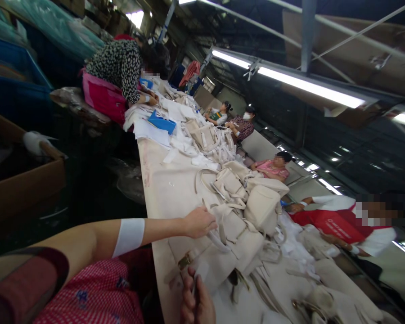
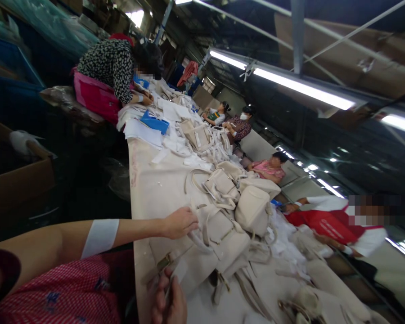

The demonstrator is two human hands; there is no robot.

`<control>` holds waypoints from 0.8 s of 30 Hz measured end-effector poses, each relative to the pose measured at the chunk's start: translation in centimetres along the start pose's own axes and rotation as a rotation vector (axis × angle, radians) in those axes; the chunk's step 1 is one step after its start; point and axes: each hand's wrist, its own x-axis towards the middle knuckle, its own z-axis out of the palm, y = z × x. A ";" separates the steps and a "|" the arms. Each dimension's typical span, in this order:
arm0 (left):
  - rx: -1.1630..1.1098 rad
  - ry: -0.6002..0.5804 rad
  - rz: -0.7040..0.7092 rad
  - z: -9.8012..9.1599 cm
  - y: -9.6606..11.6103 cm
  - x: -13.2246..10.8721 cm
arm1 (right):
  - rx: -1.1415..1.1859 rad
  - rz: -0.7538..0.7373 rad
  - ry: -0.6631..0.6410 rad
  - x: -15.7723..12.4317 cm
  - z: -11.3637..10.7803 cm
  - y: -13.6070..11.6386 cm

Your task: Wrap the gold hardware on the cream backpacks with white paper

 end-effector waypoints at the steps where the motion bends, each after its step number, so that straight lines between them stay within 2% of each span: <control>1: 0.005 -0.019 -0.037 0.1 -0.3 1.0 | 0.085 0.049 -0.003 1.5 0.4 -0.8; 3: -0.003 -0.031 -0.105 0.7 -0.7 2.4 | 0.208 0.079 0.001 4.3 1.2 -2.7; 5: -0.032 -0.052 -0.165 1.3 -0.8 3.2 | 0.226 0.028 0.003 6.4 1.9 -4.7; 7: -0.098 -0.081 -0.191 1.7 -0.8 3.6 | 0.220 -0.012 -0.010 7.7 2.4 -6.0; 9: -0.186 -0.088 -0.199 2.0 -0.9 3.5 | 0.225 -0.043 -0.016 7.9 2.6 -6.3; 11: -0.276 -0.068 -0.205 2.4 -1.1 3.2 | 0.230 -0.070 -0.018 7.4 2.7 -5.5; 18: -0.489 -0.017 -0.256 4.0 -1.4 2.1 | 0.169 -0.124 0.037 4.1 2.6 0.3; 21: -0.476 -0.037 -0.275 4.0 -1.4 2.2 | 0.185 -0.131 0.127 4.0 2.4 0.6; 24: -0.408 -0.049 -0.271 3.7 -1.4 2.1 | 0.176 -0.109 0.216 5.0 2.3 -0.3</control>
